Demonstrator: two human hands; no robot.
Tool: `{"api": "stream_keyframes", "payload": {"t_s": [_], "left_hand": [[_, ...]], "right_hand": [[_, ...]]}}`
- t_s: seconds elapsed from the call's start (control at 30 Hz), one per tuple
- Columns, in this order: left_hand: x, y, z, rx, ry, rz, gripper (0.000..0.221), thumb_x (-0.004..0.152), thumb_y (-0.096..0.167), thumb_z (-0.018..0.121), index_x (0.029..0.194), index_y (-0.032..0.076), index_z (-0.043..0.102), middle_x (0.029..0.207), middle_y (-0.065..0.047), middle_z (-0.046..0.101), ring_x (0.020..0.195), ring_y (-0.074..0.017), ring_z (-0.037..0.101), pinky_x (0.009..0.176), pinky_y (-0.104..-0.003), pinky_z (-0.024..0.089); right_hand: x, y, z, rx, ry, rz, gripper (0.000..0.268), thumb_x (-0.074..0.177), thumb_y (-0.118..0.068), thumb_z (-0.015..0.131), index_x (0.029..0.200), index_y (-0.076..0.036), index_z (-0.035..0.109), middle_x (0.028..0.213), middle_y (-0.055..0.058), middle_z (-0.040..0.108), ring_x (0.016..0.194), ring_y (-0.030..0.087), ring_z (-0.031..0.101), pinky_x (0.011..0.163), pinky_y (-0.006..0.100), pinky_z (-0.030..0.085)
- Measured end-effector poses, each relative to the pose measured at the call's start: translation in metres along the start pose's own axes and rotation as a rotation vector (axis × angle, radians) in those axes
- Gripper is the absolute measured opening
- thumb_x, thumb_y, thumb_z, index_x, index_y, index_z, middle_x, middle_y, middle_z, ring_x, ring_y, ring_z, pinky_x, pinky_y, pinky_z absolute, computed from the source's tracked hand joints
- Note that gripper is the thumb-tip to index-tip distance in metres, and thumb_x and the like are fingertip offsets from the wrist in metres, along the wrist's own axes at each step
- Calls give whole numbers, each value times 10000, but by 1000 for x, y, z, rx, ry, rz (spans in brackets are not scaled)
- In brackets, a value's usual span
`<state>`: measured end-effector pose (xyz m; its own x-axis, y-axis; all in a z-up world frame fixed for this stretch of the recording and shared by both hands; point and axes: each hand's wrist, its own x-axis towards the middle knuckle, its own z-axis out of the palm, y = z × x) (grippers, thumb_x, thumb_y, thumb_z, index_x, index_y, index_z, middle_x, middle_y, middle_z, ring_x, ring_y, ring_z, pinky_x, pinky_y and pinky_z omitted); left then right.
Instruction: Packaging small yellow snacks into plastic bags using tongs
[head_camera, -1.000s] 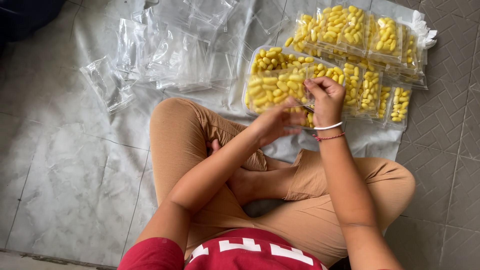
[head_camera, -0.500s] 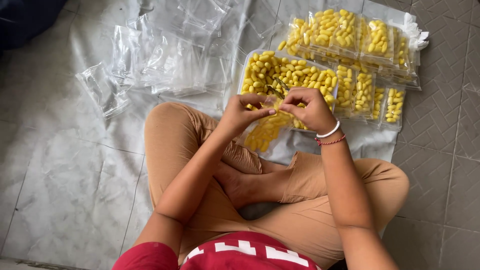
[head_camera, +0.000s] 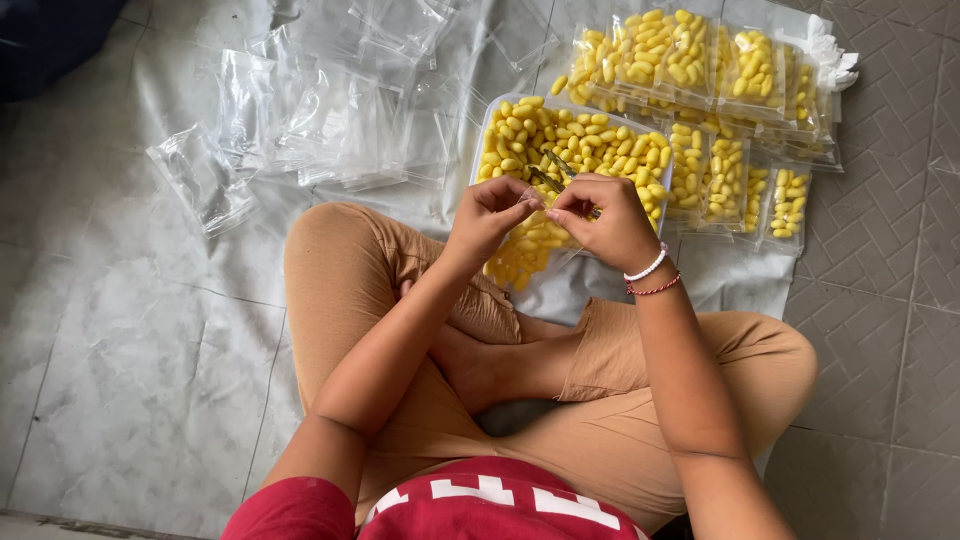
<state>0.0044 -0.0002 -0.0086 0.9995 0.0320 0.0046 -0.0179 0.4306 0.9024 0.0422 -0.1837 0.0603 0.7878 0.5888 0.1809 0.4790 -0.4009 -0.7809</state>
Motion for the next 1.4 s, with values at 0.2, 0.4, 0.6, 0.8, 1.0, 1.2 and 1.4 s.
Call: {"api": "stream_keyframes", "payload": {"t_s": [0.2, 0.4, 0.6, 0.8, 1.0, 1.2, 1.4], "left_hand": [[3, -13, -3, 143, 34, 77, 77, 840, 115, 807, 902, 81, 778, 613, 12, 608, 631, -14, 485, 575, -168, 407], [3, -9, -2, 194, 41, 111, 117, 844, 155, 804, 927, 81, 765, 627, 4, 591, 638, -45, 488, 585, -199, 421], [0, -13, -3, 281, 114, 229, 132, 822, 174, 824, 886, 83, 752, 631, -5, 525, 677, -90, 498, 640, -257, 448], [1, -23, -3, 291, 124, 222, 108, 846, 179, 812, 894, 97, 759, 659, 8, 527, 716, -80, 520, 690, -260, 466], [2, -14, 7, 178, 140, 142, 121, 840, 159, 813, 925, 83, 773, 669, 14, 609, 709, -53, 556, 684, -212, 476], [3, -26, 8, 89, 96, 124, 151, 817, 135, 823, 961, 109, 787, 716, 41, 654, 741, -37, 570, 727, -208, 493], [6, -35, 5, 120, 80, 177, 127, 823, 163, 860, 901, 93, 790, 768, -19, 700, 751, -60, 596, 752, -241, 502]], "right_hand": [[2, 8, 13, -29, 116, -10, 84, 825, -13, 780, 833, -94, 761, 703, 70, 663, 679, 197, 658, 638, 297, 526], [2, 1, 26, -227, 193, -94, 65, 844, 6, 717, 860, -48, 684, 751, 114, 629, 739, 329, 660, 648, 397, 528], [-3, 7, 38, -346, 175, -102, 89, 868, -4, 653, 910, -61, 600, 808, 113, 572, 799, 368, 622, 731, 465, 500], [-4, 9, 38, -358, 205, -63, 88, 892, -49, 680, 903, -110, 618, 798, 45, 587, 771, 291, 611, 751, 412, 472], [-6, 7, 23, -220, 221, 1, 51, 883, -102, 761, 911, -112, 719, 775, 66, 653, 762, 295, 664, 735, 392, 517], [-8, 16, 20, -161, 199, 48, 55, 849, -74, 773, 889, -106, 752, 771, 79, 685, 760, 271, 689, 728, 365, 537], [-12, 18, 26, -292, 236, 17, 61, 867, -52, 750, 902, -94, 722, 795, 88, 669, 788, 315, 678, 750, 414, 538]]}}
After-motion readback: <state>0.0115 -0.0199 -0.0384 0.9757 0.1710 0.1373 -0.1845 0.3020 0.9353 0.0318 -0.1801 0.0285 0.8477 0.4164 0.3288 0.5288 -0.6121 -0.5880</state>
